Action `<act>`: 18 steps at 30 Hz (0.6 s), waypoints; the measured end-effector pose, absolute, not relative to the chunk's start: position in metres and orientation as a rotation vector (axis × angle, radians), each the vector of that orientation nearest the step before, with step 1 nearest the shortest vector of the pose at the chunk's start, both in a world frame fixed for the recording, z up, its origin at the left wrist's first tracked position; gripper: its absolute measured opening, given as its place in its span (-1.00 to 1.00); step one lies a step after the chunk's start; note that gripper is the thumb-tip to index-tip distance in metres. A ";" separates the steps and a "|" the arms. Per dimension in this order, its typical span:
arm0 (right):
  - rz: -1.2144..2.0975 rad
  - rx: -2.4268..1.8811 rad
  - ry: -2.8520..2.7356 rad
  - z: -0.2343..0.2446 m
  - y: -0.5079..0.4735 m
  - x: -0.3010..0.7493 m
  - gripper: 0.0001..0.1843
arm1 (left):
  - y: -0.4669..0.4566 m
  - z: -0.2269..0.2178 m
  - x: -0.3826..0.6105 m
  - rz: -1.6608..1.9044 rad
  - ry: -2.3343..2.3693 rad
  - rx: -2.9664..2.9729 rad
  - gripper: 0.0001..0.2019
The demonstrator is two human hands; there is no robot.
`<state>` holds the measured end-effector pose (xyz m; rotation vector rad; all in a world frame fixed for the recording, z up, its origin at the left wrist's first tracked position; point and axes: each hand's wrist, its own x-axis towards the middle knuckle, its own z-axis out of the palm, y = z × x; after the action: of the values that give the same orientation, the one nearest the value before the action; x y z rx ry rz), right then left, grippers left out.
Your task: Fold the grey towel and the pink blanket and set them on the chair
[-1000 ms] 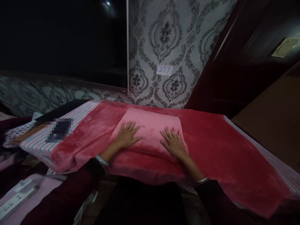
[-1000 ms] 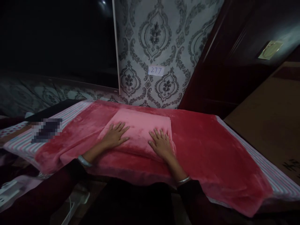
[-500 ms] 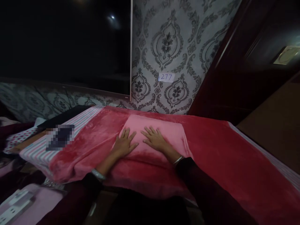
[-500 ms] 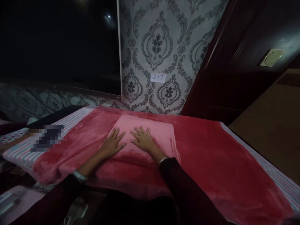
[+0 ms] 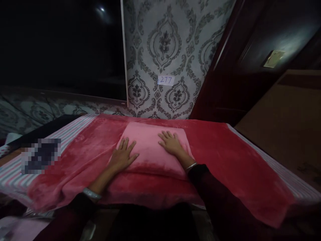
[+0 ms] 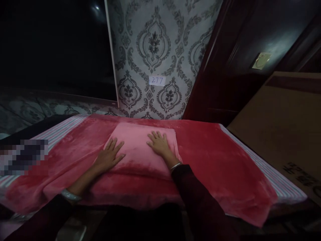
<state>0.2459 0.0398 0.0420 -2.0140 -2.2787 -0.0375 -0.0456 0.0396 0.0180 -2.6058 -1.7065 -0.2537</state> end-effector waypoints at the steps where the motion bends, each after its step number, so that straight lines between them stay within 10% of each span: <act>1: -0.036 -2.103 -2.207 0.043 0.038 0.261 -0.37 | 0.040 0.020 -0.046 -0.235 -1.723 -2.608 -0.28; 18: -0.010 -2.271 -1.835 0.049 0.069 0.281 -0.40 | 0.152 0.064 0.028 -0.138 -1.773 -2.634 -0.38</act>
<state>0.2809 0.0691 0.0492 -2.2708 -1.8345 -0.0104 0.0279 0.1516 0.0641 -2.6335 -1.7733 -0.1381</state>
